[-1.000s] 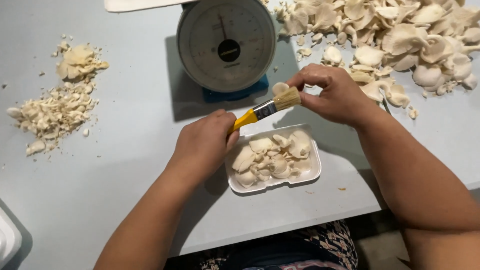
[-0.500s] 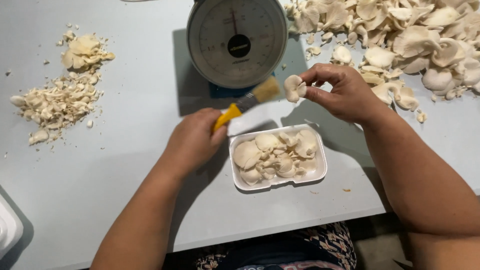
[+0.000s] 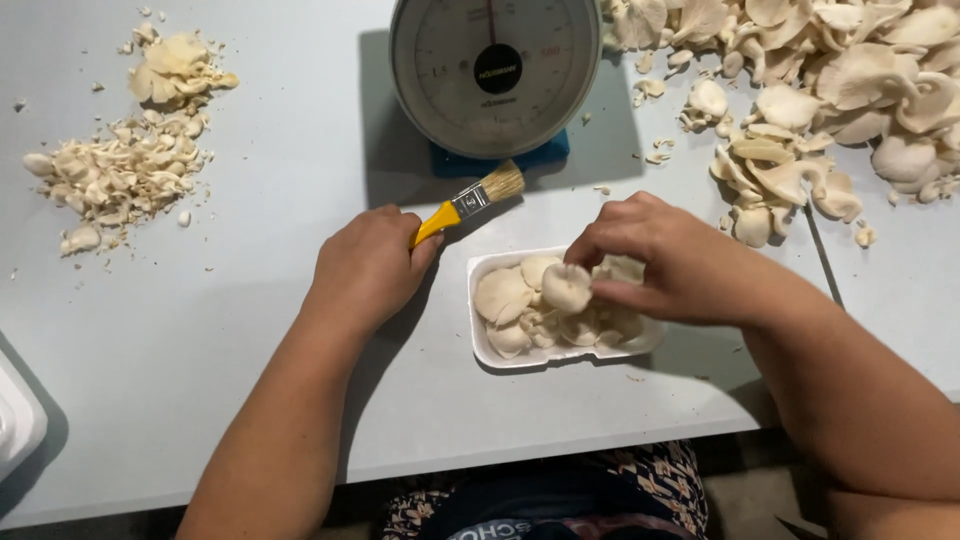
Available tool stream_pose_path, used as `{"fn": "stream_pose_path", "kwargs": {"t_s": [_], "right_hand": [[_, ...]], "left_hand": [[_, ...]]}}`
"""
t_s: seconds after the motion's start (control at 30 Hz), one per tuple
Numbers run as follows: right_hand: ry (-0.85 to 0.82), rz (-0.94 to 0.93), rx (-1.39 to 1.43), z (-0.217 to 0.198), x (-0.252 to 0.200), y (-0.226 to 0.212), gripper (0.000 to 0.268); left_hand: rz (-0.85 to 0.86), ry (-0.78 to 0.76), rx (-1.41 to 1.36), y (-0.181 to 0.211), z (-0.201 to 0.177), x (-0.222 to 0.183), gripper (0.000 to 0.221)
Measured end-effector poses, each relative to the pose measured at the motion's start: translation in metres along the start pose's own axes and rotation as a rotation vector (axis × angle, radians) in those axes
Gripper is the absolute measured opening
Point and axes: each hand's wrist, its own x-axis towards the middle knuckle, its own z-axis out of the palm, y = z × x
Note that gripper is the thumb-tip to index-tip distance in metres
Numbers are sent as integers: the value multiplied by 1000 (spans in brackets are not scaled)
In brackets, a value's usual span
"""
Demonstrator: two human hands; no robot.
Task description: The person cleans mushrooms by brushing them with a small yellow-handled brush and placing them into a white foam tray.
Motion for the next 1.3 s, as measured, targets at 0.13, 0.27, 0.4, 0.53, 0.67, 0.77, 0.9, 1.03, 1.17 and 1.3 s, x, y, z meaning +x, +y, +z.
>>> {"fn": "stream_pose_path", "kwargs": {"t_s": [0.13, 0.27, 0.4, 0.53, 0.67, 0.77, 0.9, 1.03, 1.17, 1.3], "right_hand": [[-38, -56, -192, 8, 2, -8, 8], [-18, -98, -306, 8, 3, -17, 10], [-34, -95, -298, 3, 2, -21, 11], [1, -100, -262, 4, -5, -5, 13], [96, -111, -216, -20, -7, 18, 22], [283, 42, -255, -45, -14, 52, 14], [500, 399, -551, -55, -31, 114, 11], [388, 650, -661, -46, -22, 131, 24], [259, 771, -724, -39, -9, 131, 33], [290, 721, -772, -36, -13, 145, 28]], "left_hand": [[3, -15, 11, 0, 1, 2, 30], [-4, -32, 30, 3, 0, 1, 31], [-7, -48, 28, 3, -3, 1, 32], [-16, -60, 22, 8, -7, 0, 33], [-27, -83, 42, 5, 0, 5, 32], [-116, -148, 116, 0, 10, 11, 42], [-112, -155, 141, 0, 13, 12, 42], [-112, -155, 153, -2, 14, 13, 43], [-122, -158, 129, -3, 14, 12, 42], [-113, -148, 140, -3, 15, 14, 42]]}}
